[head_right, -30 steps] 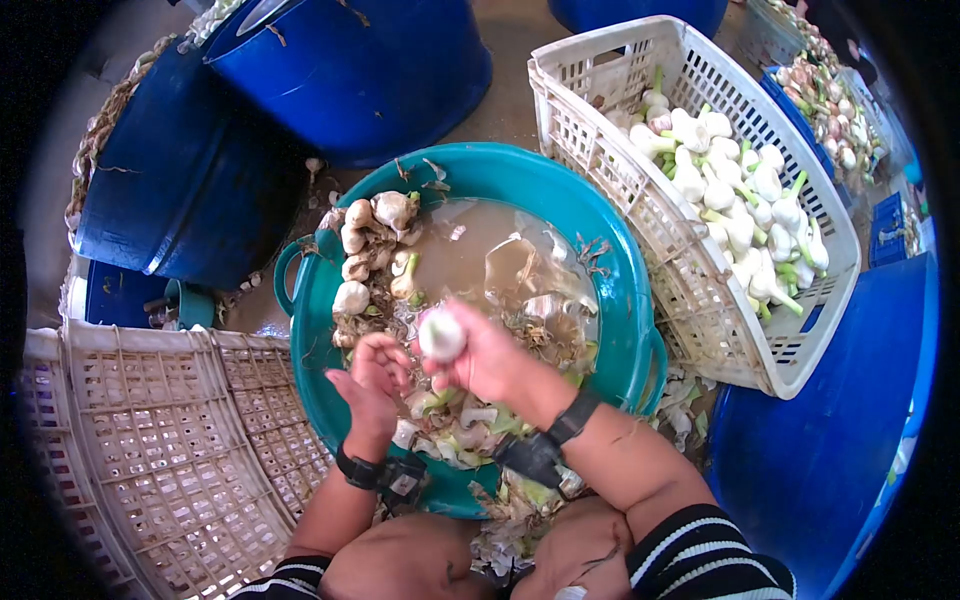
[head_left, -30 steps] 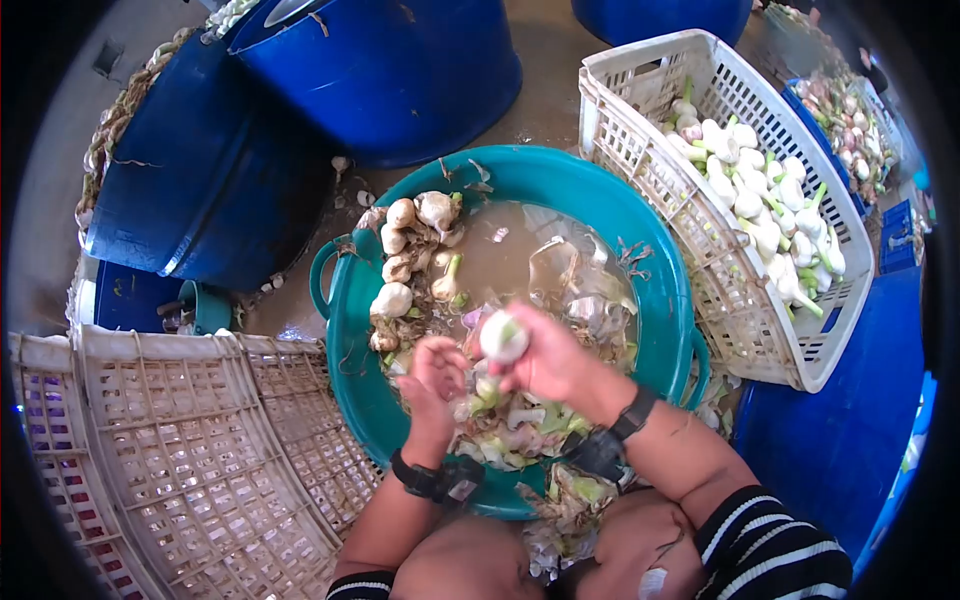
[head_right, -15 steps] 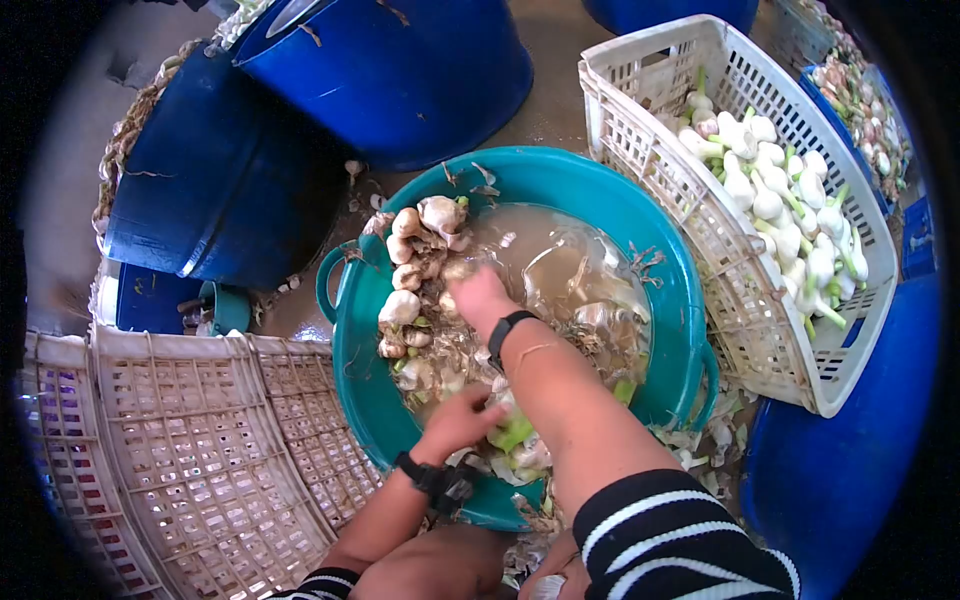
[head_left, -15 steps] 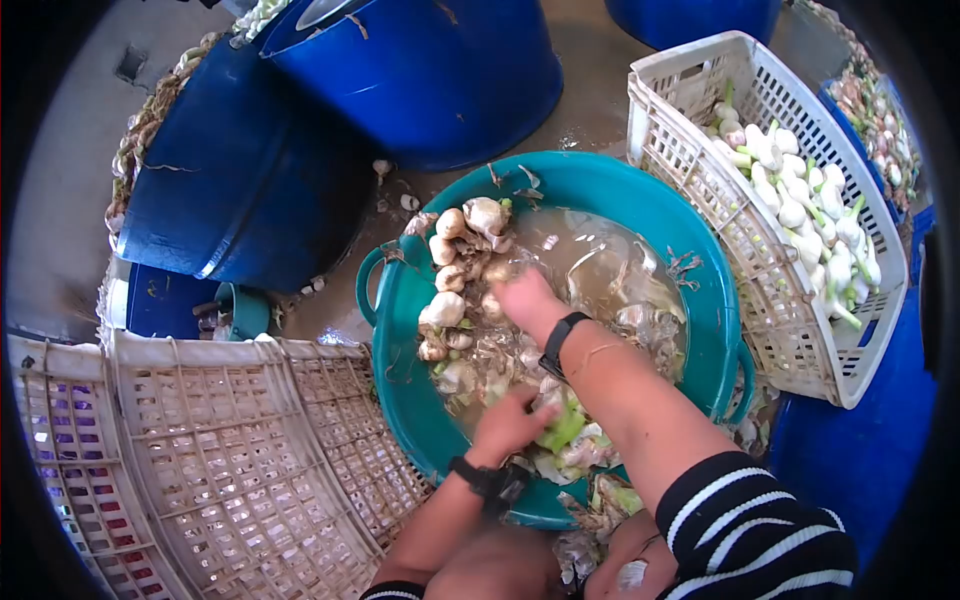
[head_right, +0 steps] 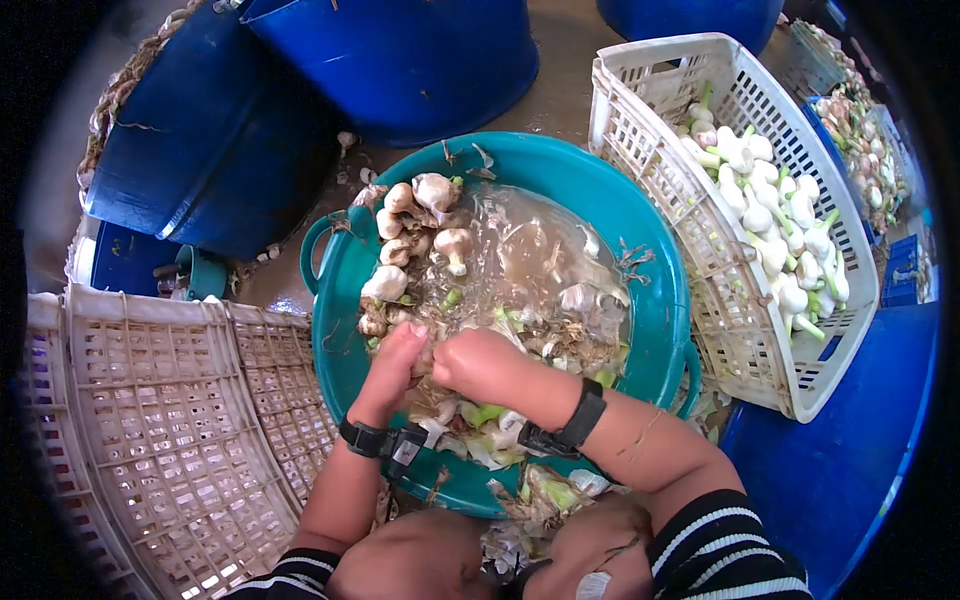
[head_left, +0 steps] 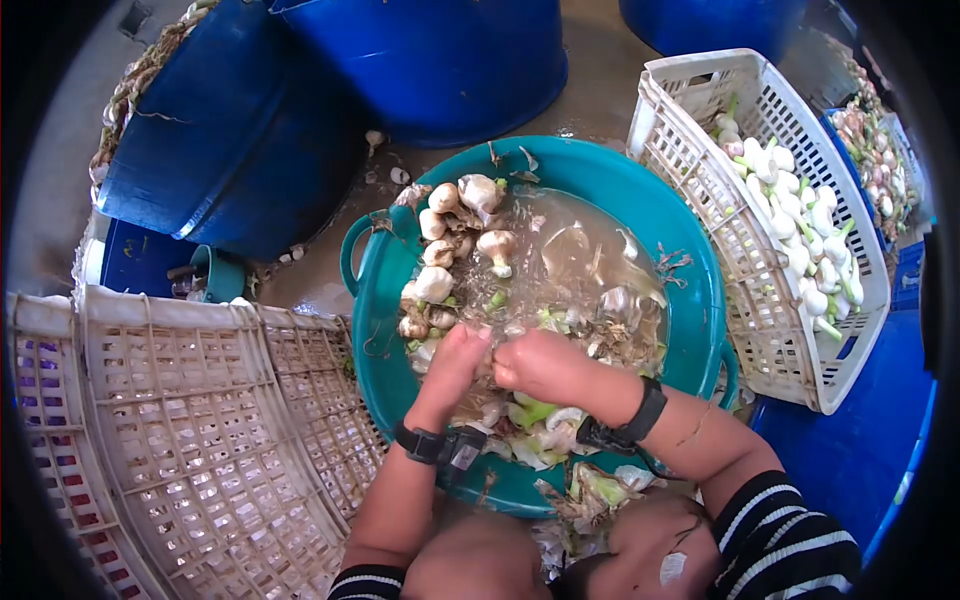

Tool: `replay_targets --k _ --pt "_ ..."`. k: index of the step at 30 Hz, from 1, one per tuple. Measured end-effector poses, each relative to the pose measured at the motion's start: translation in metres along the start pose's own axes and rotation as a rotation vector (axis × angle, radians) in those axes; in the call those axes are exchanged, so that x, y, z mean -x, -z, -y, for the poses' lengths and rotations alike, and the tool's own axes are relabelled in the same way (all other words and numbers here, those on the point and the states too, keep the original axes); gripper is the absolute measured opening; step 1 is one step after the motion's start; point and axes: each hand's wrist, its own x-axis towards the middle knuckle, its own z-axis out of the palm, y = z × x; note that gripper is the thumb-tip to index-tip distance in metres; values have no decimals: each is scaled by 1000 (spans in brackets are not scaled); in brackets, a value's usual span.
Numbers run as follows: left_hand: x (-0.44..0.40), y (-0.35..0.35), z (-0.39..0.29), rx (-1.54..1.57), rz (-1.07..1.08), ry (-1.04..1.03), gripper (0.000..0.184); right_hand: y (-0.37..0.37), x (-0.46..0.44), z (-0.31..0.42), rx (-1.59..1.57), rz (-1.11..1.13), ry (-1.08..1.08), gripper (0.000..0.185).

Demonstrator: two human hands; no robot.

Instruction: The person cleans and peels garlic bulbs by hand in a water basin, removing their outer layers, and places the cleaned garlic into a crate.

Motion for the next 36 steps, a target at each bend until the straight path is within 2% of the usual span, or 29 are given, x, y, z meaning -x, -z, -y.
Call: replay_targets --k 1,2,3,5,6,8,9,10,11,12,13,14,15,16,18,19,20,22,23,24,25,26,28,29,31,34,35,36 --pt "8 -3 -21 -4 48 89 20 -10 2 -1 6 -88 -1 30" --pt "10 -1 -19 0 45 88 20 -18 4 -5 13 -178 -1 30" --pt "11 0 -18 -1 66 105 20 -23 3 -12 16 -176 0 30" --pt "13 -5 -18 -4 90 120 20 -25 3 -18 -968 -26 -451 28" --pt "15 -8 -19 -32 109 44 23 -27 8 -19 -969 -29 -452 28" --pt "17 -13 -21 -64 138 -32 29 -12 16 -5 -1435 -115 -607 24" --pt "18 -13 -23 -51 127 -99 35 -13 20 -5 -1285 -145 -526 26" --pt "18 -14 -25 -38 116 -167 43 -18 21 -10 -1284 -156 -526 26" --pt "19 -16 -27 -40 127 -169 43 -25 21 -18 -824 -353 -218 26" --pt "21 -18 -30 -195 147 -109 43 -31 22 -26 -346 -517 76 26" --pt "24 -21 -34 -351 166 -50 45 -26 22 -25 -225 -667 226 26" --pt "28 -25 -38 -505 183 10 47 -20 22 -25 -222 -675 219 26" --pt "37 -32 -42 -686 136 -297 51 -15 23 -24 -702 -498 -222 24" --pt "37 -35 -41 -685 143 -297 51 -8 24 -24 -1157 -275 -666 23" --pt "36 -36 -42 -1028 63 -766 52 0 26 -27 -1261 -234 -722 21" --pt "38 -37 -46 -1261 -13 -835 47 4 26 -23 -1383 -240 -683 21" --pt "35 -36 -41 -1267 -16 -833 47 7 26 -18 -1506 -241 -642 22" --pt "28 -32 -24 -763 -156 -775 47 7 28 -9 -1630 -228 -571 24" --pt "29 -29 -22 -496 -226 -480 37 2 28 -5 -1615 -275 -389 24" --pt "26 -23 -17 -500 -233 -480 37 -2 27 -2 -1591 -317 -207 23" --pt "18 -12 -10 209 -224 -222 32 0 35 -8 -1137 -171 -105 22" --pt "14 -7 -13 907 -191 57 30 -3 42 -8 -1139 -165 -98 22" --pt "14 3 -17 984 -295 92 32 -7 56 -3 -827 -402 121 21" --pt "16 7 -17 1010 -272 106 32 12 62 -1 -1157 -342 -40 17" --pt "21 15 -10 1037 -253 128 33 46 69 -8 -1369 -471 33 17" --pt "19 24 -1 1207 14 170 24 71 70 -26 -1504 -513 88 20" --pt "20 20 -7 1211 16 167 24 68 64 -16 -931 -493 -280 25" --pt "23 12 -12 1065 -149 156 22 53 55 -14 -389 -604 -122 25"
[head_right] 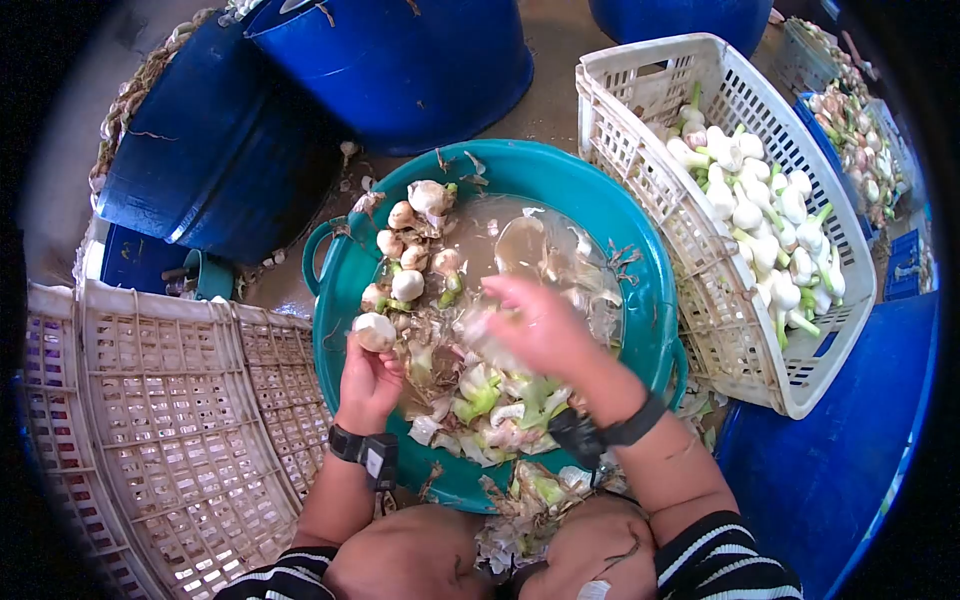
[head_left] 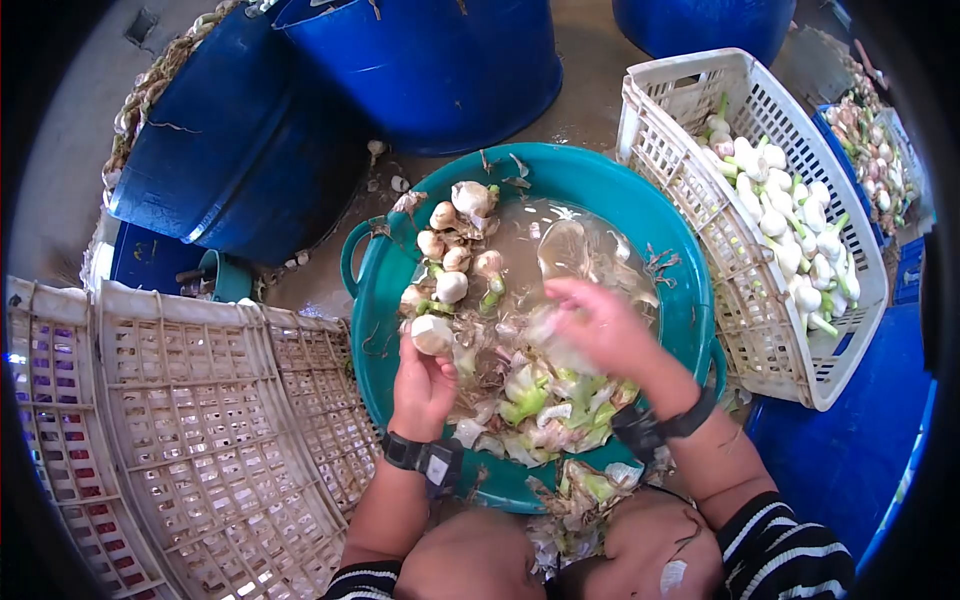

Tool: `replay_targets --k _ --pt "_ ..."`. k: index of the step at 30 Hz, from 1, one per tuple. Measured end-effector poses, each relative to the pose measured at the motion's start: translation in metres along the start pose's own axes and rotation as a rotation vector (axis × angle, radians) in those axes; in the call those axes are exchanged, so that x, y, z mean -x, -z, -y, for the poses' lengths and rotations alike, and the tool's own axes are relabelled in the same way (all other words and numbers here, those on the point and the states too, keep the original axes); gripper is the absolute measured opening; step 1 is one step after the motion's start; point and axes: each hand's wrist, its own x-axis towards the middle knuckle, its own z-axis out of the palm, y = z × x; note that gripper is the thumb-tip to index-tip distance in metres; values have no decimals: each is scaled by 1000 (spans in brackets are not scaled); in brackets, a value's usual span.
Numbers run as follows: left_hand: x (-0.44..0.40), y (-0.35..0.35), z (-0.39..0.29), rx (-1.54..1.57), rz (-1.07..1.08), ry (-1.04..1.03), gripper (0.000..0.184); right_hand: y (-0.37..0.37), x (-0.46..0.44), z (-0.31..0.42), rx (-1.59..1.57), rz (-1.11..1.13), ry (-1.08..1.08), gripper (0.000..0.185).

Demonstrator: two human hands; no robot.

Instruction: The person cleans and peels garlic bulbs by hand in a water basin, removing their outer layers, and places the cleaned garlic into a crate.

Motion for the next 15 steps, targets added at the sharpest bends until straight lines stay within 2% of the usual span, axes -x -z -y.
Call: replay_targets --k 1,2,3,4,5,6,7,9,10,12,13,14,15 --pt "6 -15 4 -131 -134 -98 21 -19 4 -4 460 -69 321 26" --pt "9 -23 8 -127 -132 -90 21 -35 7 10 322 -50 302 29" --pt "11 -30 13 -306 -168 -159 22 -47 8 23 184 -31 281 32" --pt "15 -39 18 -487 -203 -228 23 -55 5 25 190 -30 274 32" --pt "20 -51 24 -547 -233 -296 26 -61 1 25 100 93 263 35" --pt "20 -50 25 -549 -233 -292 26 -65 0 23 6 215 255 39" --pt "20 -47 21 -451 -261 -218 27 -66 3 16 2 212 257 39" --pt "12 -31 9 -254 -249 -158 29 -65 15 -7 467 494 439 51" --pt "13 -30 1 -252 -246 -165 29 -62 22 -14 470 492 447 51" --pt "14 -34 -5 -335 -308 -187 30 -53 36 -28 447 429 257 55" --pt "16 -37 -3 -459 -291 -214 34 -56 36 -35 350 183 278 55" --pt "17 -39 5 -450 -289 -201 34 -58 31 -27 361 187 268 55" --pt "16 -44 14 -521 -239 -184 38 -61 20 -16 -222 178 -209 52"
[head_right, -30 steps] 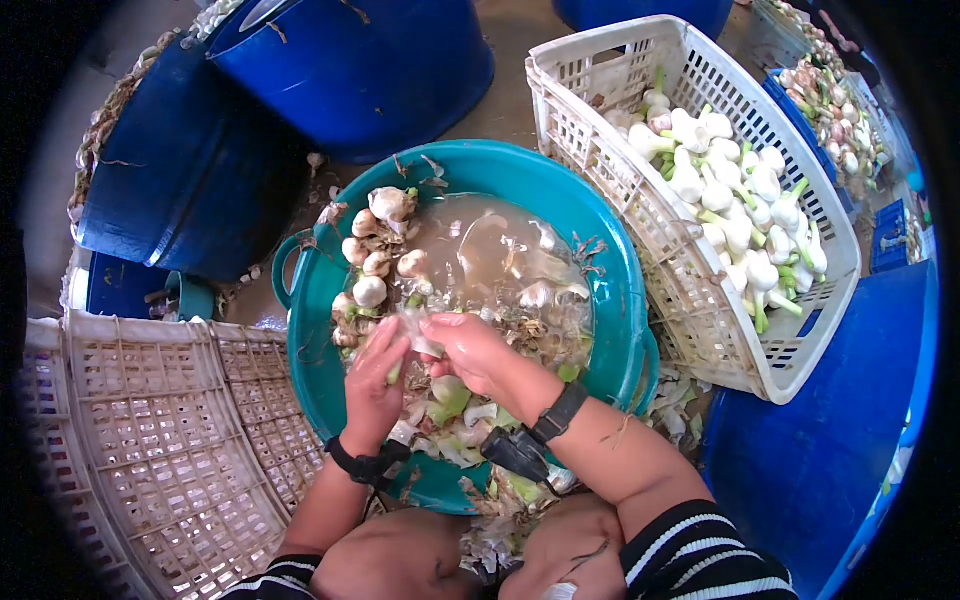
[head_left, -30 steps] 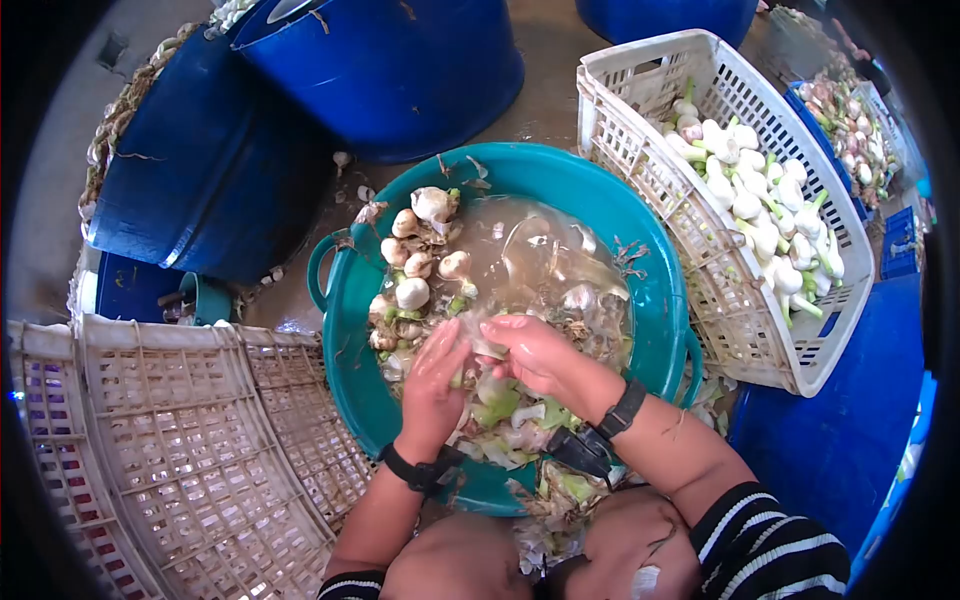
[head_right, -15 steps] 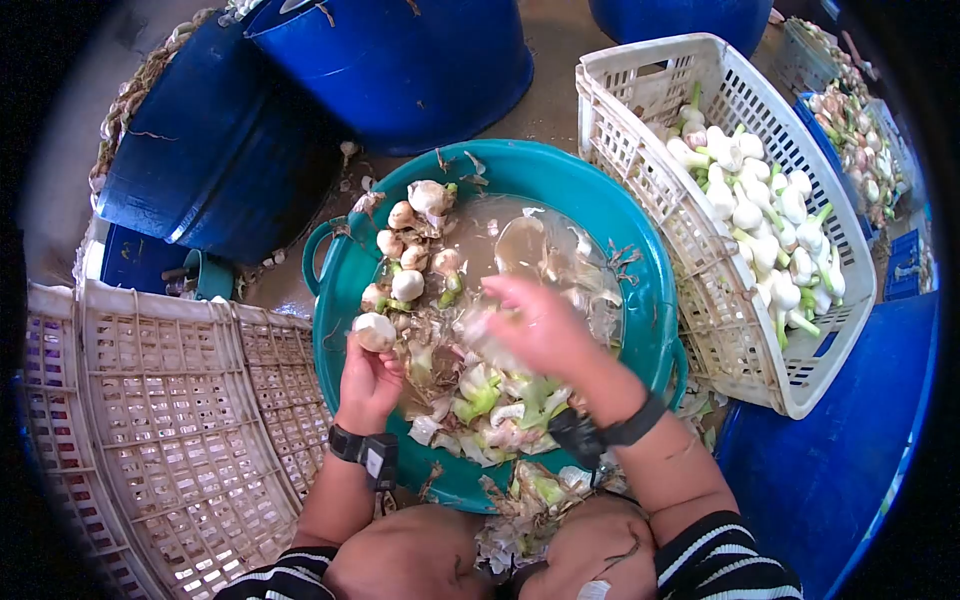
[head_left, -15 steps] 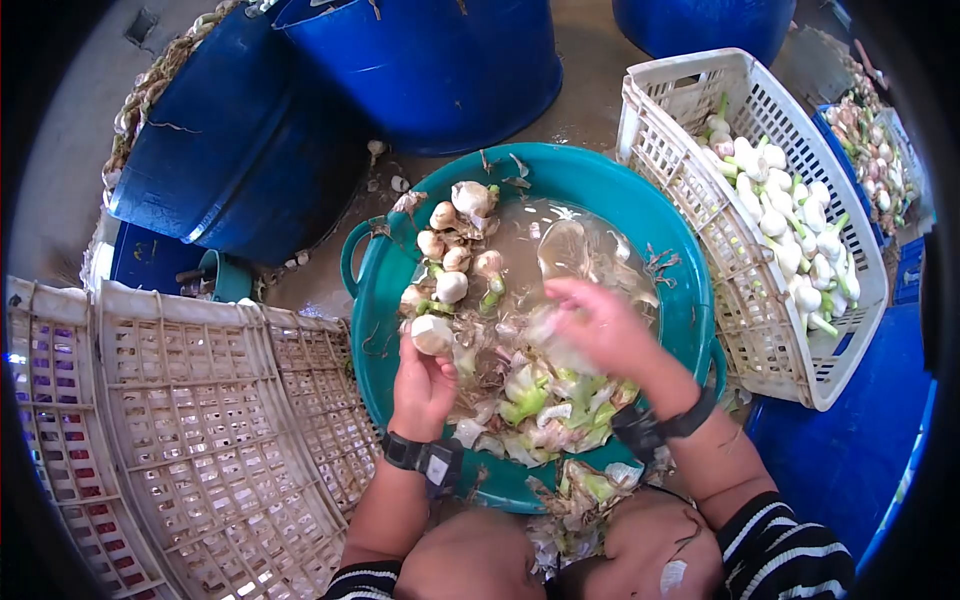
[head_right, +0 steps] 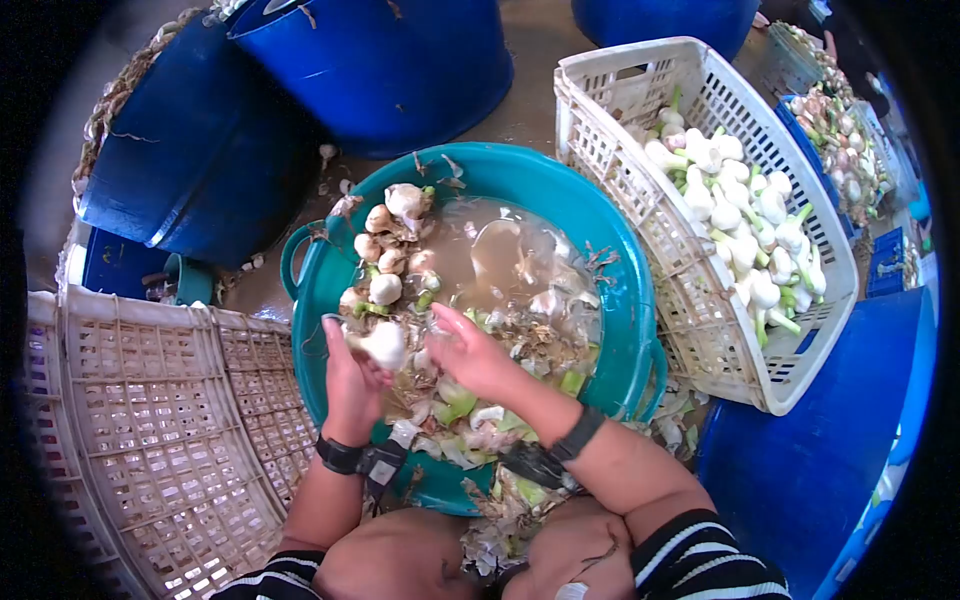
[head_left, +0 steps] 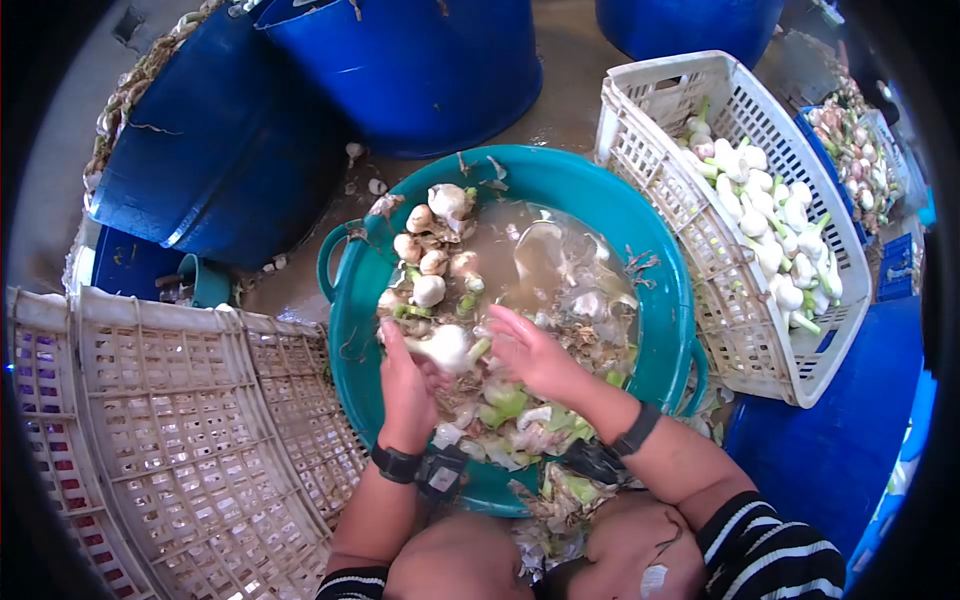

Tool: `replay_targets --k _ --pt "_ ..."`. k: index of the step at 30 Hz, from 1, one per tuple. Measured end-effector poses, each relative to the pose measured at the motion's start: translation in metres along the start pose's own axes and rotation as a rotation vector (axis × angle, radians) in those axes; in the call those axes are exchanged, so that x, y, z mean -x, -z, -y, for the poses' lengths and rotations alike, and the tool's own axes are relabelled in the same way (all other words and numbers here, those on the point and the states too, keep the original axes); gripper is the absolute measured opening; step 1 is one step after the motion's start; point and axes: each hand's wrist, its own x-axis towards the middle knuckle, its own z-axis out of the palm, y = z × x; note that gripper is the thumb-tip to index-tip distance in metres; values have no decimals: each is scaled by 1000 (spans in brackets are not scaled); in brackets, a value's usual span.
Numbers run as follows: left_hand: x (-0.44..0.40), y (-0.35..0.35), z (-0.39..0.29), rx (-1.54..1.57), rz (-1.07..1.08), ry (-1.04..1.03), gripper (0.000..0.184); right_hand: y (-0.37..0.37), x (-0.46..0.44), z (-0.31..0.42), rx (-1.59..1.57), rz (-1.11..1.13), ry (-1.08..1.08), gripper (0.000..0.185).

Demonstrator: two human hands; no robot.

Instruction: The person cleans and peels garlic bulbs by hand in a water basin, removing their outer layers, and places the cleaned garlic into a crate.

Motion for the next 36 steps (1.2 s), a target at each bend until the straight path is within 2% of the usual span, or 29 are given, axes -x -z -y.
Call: replay_targets --k 1,2,3,5,6,7,8,9,10,11,12,13,14,15,17,18,21,25,27,28,30,31,33,34,36 --pt "0 -7 2 -64 61 -16 41 3 -8 9 -624 -10 -407 51" --pt "-6 -4 3 -146 187 -75 38 8 -16 2 -937 44 -549 46" --pt "-15 -5 5 -133 193 -84 38 14 -25 -20 -1166 38 -551 42" --pt "-37 -11 2 -795 9 -781 29 47 -12 30 -1489 164 -320 62" --pt "-47 -13 -5 -1067 -81 -1069 31 69 0 60 -1517 550 54 67" --pt "-55 -7 -4 -1059 -82 -1056 31 85 9 79 -1492 921 428 74" --pt "-68 1 2 -1299 -59 -1042 34 87 8 82 -1487 910 418 74" --pt "-91 4 8 -1525 -19 -1050 37 91 5 90 -1360 755 375 72" --pt "-131 26 31 -1435 120 -856 42 98 4 99 -1214 588 351 72" --pt "-125 18 27 -1451 139 -867 43 91 -2 86 -906 368 176 62" --pt "-123 14 28 -1335 151 -921 43 79 -12 57 -613 146 -5 52" --pt "-114 8 30 -1137 135 -985 35 65 -16 29 -162 35 71 41" --pt "-106 3 28 -806 235 -753 31 53 -16 10 270 -54 127 31" --pt "-90 3 28 -489 300 -503 30 46 -14 8 249 -39 114 31" --pt "-38 -7 11 -222 345 -77 32 23 -9 16 752 -211 484 19" --pt "-18 -17 8 -123 285 45 32 16 -9 19 712 -109 473 10" --pt "-6 -10 -8 -236 319 26 31 5 -6 26 777 25 471 11" --pt "-8 -3 3 -193 375 103 30 5 -4 26 879 21 389 13" --pt "-8 -4 5 -39 359 244 32 12 -13 15 190 200 -152 18" --pt "-7 -4 4 -42 360 247 32 13 -11 12 187 197 -155 18" --pt "-6 -6 -3 -205 499 109 40 12 -7 8 -488 109 -524 24" --pt "-7 -5 -9 -204 499 110 40 11 -5 7 -488 109 -526 24" --pt "-10 -2 -22 -607 635 95 35 8 -1 4 114 -10 177 24" --pt "-3 -4 -18 -607 631 98 35 8 -3 3 111 -7 175 24" --pt "14 -11 -5 -1116 550 -698 37 11 -8 1 248 -20 -71 23"
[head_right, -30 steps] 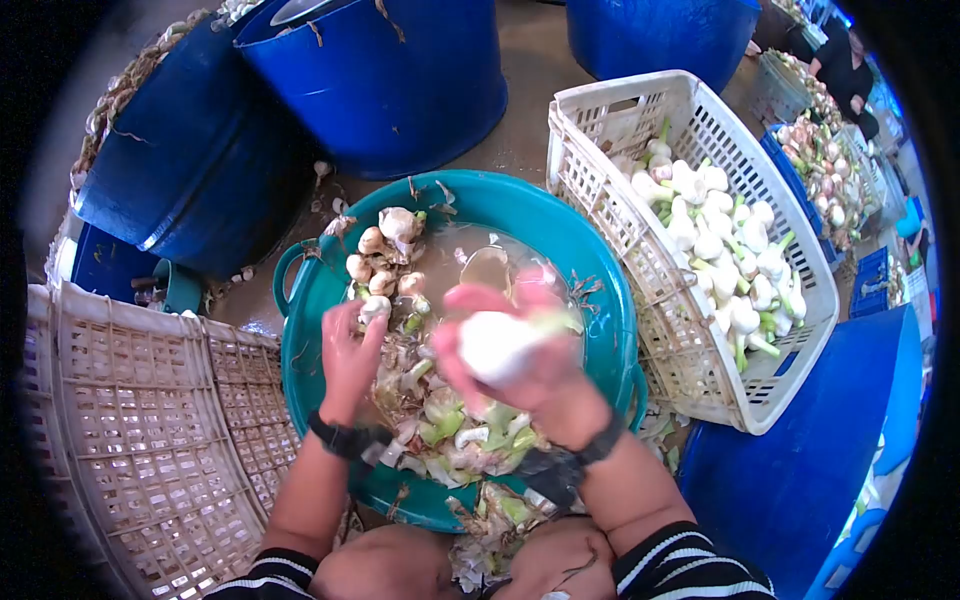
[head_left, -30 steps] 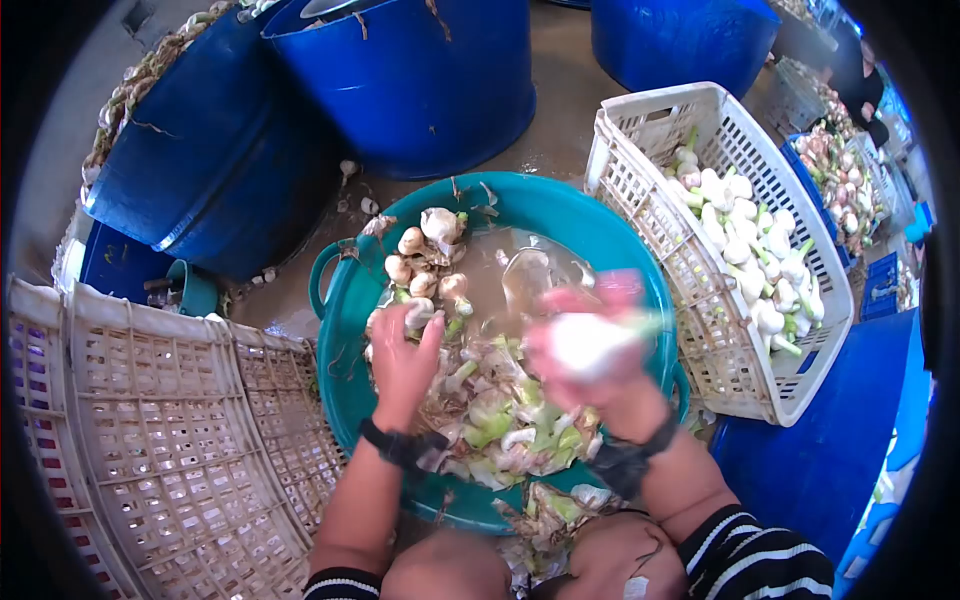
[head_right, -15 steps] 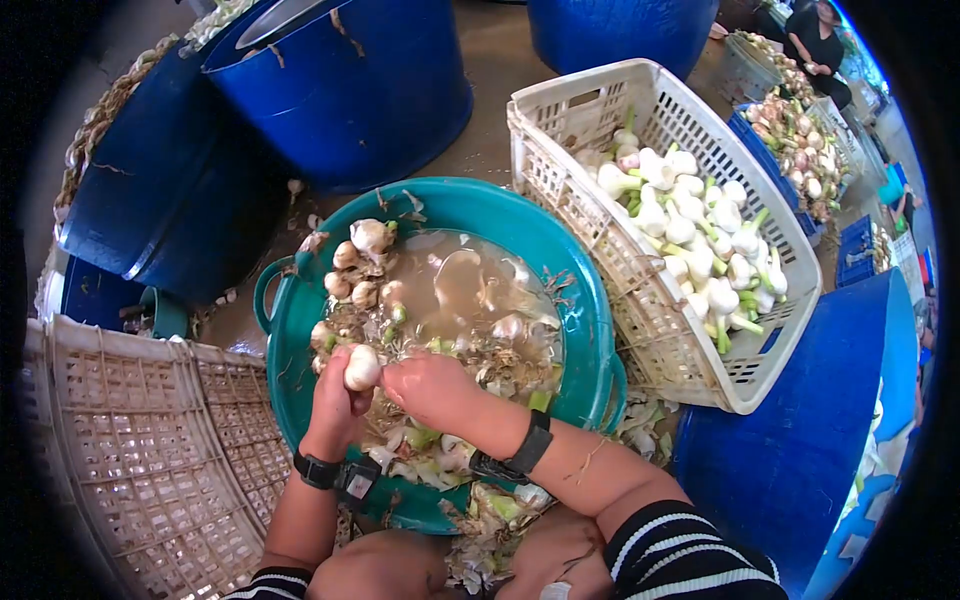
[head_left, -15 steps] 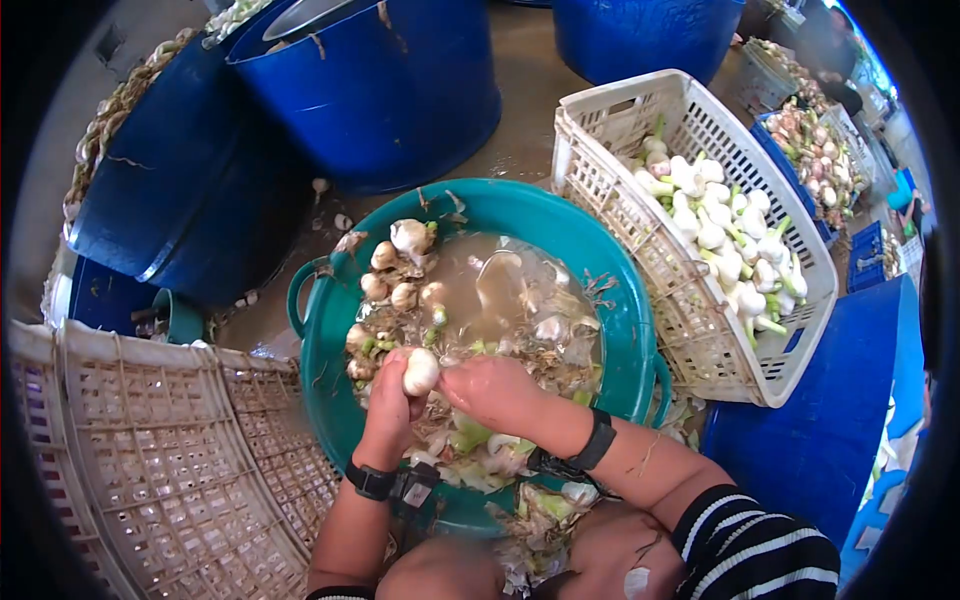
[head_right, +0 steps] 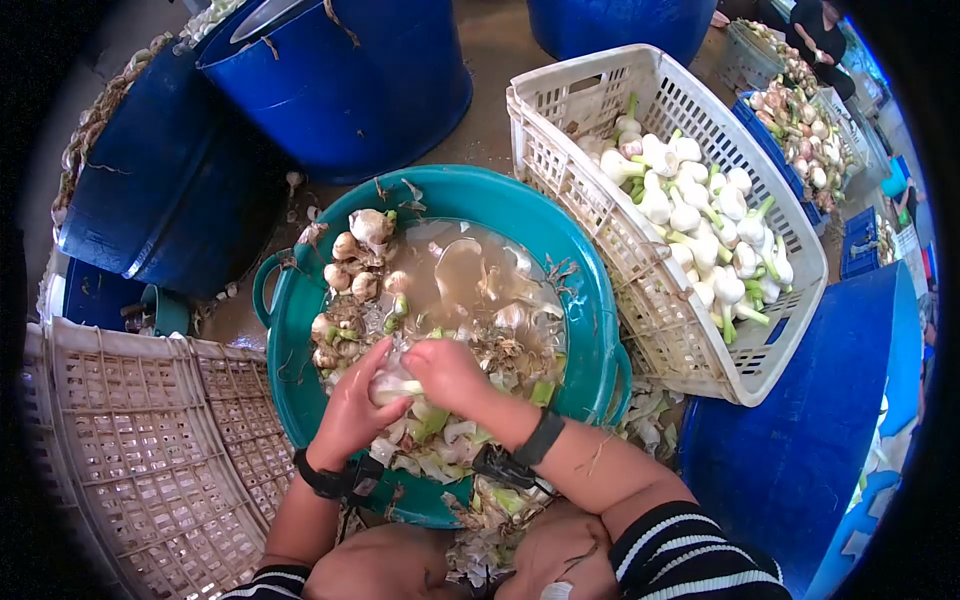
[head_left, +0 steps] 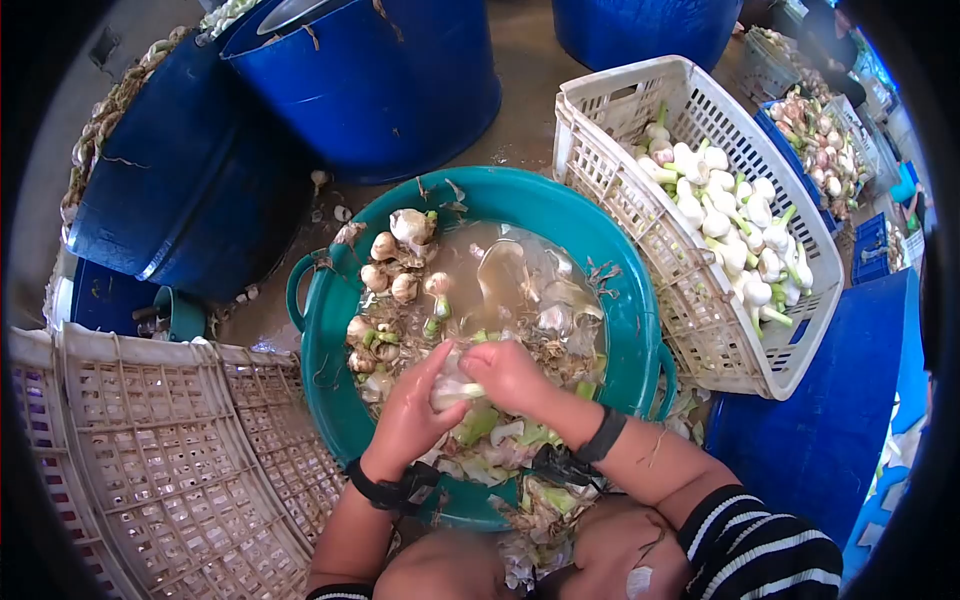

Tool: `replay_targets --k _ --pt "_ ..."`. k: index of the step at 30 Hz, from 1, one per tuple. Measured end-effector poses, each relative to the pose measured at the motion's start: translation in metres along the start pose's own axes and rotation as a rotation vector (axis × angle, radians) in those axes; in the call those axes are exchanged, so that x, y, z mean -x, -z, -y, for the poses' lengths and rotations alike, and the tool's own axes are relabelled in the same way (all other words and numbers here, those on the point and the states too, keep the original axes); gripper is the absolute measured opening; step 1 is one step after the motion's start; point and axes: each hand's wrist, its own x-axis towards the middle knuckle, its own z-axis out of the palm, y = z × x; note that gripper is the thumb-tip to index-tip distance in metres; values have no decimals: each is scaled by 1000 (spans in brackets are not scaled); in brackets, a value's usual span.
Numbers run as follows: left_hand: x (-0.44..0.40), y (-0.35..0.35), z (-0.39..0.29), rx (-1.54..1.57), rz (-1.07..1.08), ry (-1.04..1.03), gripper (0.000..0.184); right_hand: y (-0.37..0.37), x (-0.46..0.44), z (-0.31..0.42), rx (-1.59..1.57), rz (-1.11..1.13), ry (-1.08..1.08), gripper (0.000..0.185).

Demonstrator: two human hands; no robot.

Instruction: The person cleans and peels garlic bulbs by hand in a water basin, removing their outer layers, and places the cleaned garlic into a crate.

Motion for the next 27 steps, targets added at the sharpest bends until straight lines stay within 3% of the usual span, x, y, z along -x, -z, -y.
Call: replay_targets --k 1,3,5,7,9,11,13,14,15,17,18,19,20,21,23,25,27 --pt "-1 1 -2 0 3 -1 37 -1 -3 -6 -1 -2 -2 23" --pt "-3 3 -5 -369 -74 -340 41 -6 -11 -18 -721 75 -397 21" --pt "-3 2 6 -363 -45 -386 36 -2 -4 -6 -863 150 -433 19" --pt "-1 -4 19 -358 -22 -428 31 -1 2 7 -1003 75 -373 21" --pt "5 -10 29 677 -302 206 23 -2 3 5 -1006 94 -275 21" --pt "4 -2 35 537 -308 109 14 -6 11 0 -1011 122 -174 21" --pt "-2 2 36 1334 -656 413 13 -11 32 -5 381 169 582 25" --pt "-1 4 34 1282 -664 453 17 -9 35 -4 507 265 530 31" --pt "1 4 35 1282 -670 454 17 -7 32 -3 507 271 532 31" --pt "5 1 36 1129 -638 409 14 -1 20 9 350 151 296 24" --pt "7 0 36 1129 -634 415 14 -9 14 8 186 -114 364 23" --pt "8 -2 35 916 -591 329 14 -9 8 20 187 -117 361 23" --pt "7 -2 33 704 -546 241 15 -4 1 37 139 -181 506 22" --pt "6 -1 28 706 -543 239 15 1 -4 46 90 -245 651 21" --pt "3 1 17 600 -565 176 14 4 -10 47 151 -206 697 16" --pt "4 -2 21 701 -557 262 13 0 -9 46 209 -159 745 11" --pt "6 -5 20 820 -538 446 13 -7 1 39 493 -214 731 6"
